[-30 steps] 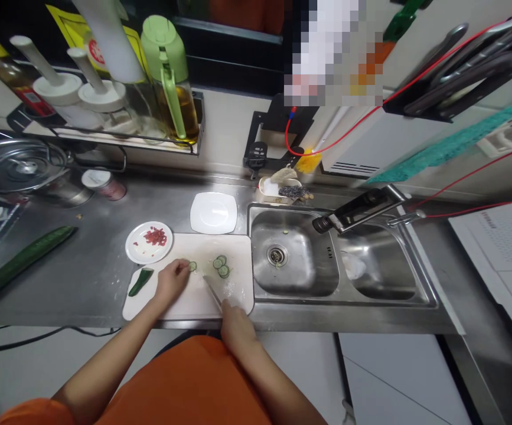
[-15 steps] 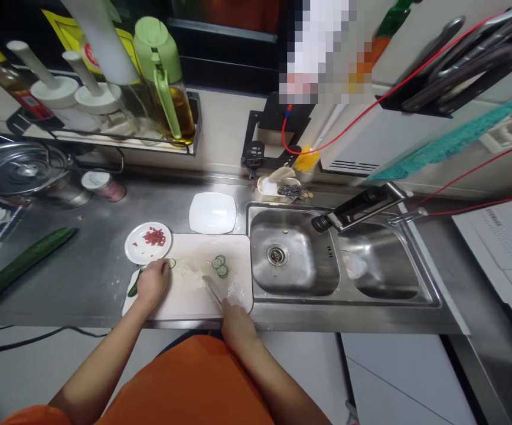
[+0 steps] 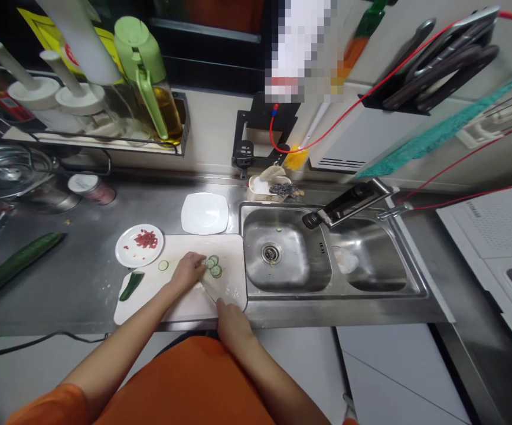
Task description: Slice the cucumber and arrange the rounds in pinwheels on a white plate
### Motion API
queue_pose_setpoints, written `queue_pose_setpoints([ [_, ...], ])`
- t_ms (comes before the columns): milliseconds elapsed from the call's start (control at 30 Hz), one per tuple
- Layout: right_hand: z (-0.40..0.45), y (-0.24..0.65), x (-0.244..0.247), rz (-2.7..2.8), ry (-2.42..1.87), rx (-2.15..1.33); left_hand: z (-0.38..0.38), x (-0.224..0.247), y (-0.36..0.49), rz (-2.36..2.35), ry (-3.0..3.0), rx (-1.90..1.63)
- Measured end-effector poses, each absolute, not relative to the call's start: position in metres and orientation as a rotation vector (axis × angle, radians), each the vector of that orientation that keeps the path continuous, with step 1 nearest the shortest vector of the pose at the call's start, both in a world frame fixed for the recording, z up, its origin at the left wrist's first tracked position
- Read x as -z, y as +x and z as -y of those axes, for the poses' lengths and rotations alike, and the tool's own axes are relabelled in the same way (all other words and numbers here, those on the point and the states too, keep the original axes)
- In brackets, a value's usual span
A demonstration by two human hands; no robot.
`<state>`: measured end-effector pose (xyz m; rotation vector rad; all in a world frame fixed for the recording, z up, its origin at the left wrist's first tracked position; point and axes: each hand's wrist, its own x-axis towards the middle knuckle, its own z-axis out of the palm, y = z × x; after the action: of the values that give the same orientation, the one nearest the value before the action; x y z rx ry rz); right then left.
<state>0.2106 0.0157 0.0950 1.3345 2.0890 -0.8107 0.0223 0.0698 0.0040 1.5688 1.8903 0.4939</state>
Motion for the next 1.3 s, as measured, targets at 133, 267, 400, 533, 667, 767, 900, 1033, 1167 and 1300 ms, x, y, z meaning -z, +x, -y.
queue_pose_setpoints([
  [133,-0.013,0.213,-0.093,-2.100,1.351,0.813,-0.074,-0.002,0.026,-1.911,1.539,-0.451],
  [267,-0.014,0.213,-0.097,-2.083,1.333,0.836,-0.075,-0.010,0.029,-1.936,1.471,-0.478],
  [400,-0.017,0.213,-0.098,-2.063,1.343,0.843,-0.073,-0.019,0.026,-1.904,1.321,-0.522],
  [533,-0.018,0.214,-0.096,-2.071,1.351,0.838,-0.063,-0.020,0.009,-1.961,1.199,-0.545],
  [667,-0.019,0.214,-0.095,-2.057,1.363,0.854,-0.049,-0.014,-0.010,-2.020,1.142,-0.535],
  [767,-0.020,0.210,-0.094,-2.050,1.373,0.867,-0.039,-0.009,-0.017,-2.053,1.202,-0.567],
  [900,-0.020,0.201,-0.094,-2.068,1.385,0.850,-0.030,-0.003,-0.016,-2.044,1.426,-0.652],
  [1033,-0.022,0.192,-0.094,-2.078,1.392,0.832,-0.027,0.003,-0.014,-2.020,1.526,-0.650],
  [1167,-0.023,0.188,-0.095,-2.069,1.403,0.841,-0.028,0.004,-0.012,-2.022,1.529,-0.630],
  [1300,-0.026,0.188,-0.097,-2.043,1.430,0.855,-0.032,-0.001,-0.005,-2.043,1.544,-0.569],
])
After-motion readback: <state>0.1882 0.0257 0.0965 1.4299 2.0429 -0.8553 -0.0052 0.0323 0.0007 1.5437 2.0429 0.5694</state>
